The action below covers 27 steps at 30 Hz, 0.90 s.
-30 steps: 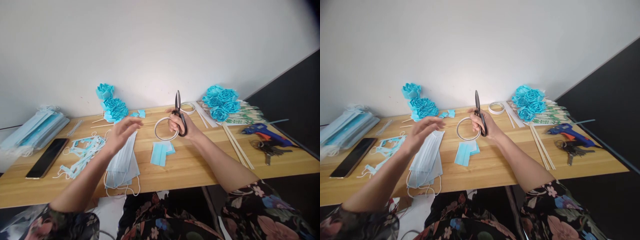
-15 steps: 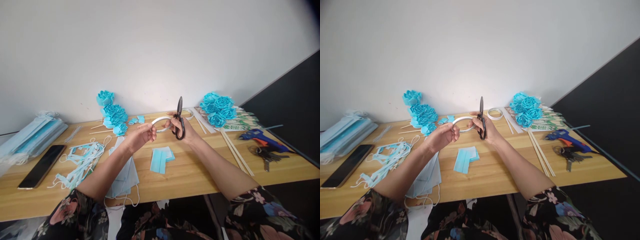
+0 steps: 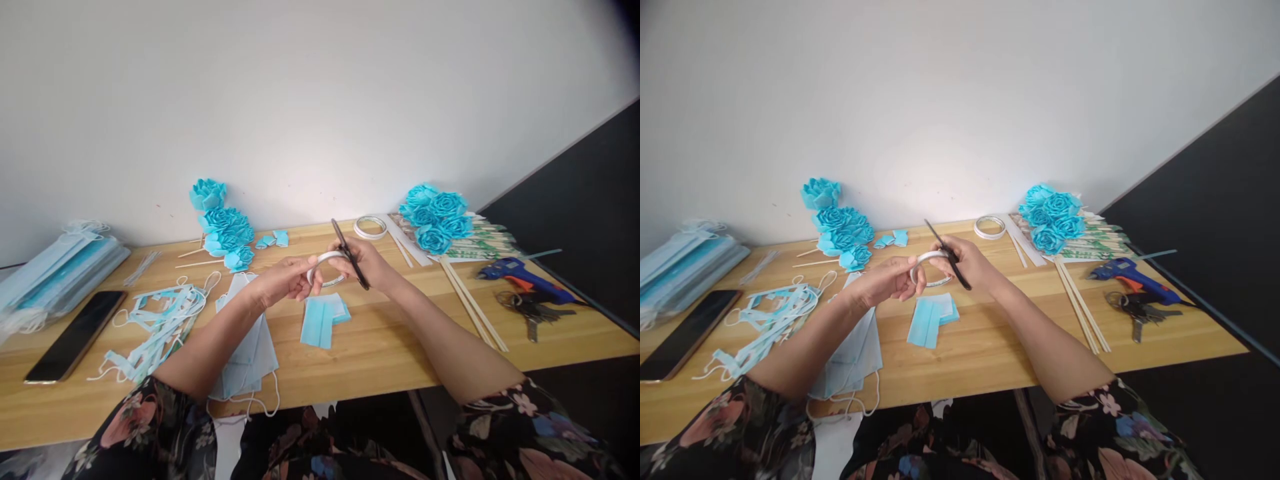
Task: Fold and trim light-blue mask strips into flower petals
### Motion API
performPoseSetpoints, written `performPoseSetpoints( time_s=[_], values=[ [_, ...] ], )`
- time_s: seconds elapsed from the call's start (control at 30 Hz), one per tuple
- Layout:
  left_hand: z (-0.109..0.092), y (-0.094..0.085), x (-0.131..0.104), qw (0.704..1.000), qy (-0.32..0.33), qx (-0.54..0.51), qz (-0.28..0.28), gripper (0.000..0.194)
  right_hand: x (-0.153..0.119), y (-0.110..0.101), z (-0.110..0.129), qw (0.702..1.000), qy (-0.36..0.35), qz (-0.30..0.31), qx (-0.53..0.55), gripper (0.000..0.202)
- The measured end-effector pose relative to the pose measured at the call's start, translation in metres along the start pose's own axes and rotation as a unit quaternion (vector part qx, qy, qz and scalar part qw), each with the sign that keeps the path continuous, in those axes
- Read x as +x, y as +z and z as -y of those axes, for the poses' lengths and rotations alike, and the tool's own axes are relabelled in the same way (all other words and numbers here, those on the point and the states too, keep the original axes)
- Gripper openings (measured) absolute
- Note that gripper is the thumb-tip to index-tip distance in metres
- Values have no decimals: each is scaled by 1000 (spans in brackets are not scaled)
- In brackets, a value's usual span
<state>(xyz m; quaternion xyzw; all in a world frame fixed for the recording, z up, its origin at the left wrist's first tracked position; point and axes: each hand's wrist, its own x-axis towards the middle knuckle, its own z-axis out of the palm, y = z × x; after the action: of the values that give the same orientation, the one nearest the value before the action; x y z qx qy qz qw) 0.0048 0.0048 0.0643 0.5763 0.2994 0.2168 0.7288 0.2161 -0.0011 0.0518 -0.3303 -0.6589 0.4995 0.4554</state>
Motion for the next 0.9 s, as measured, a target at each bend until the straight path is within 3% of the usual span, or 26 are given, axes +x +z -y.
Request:
performPoseSetpoints(
  time_s=[0.13,0.3,0.47,0.7,0.9],
  values=[
    [1,-6,0,999,29,-37,-21,45,4,-5,-5,999,1,-40,-14,26],
    [12,-13,1,984,130,-125,-2,43,10,-6,-19,980,24,-76,182,45],
    [21,-13,3,991,95,-93,27,46,10,4,-22,964,46,-62,255,36],
    [20,-13,3,998,45,-32,-25,54,6,5,-15,983,14,-111,149,30],
    [17,-12,5,996,19,51,-65,53,4,7,-15,995,-13,-102,11,22]
  ],
)
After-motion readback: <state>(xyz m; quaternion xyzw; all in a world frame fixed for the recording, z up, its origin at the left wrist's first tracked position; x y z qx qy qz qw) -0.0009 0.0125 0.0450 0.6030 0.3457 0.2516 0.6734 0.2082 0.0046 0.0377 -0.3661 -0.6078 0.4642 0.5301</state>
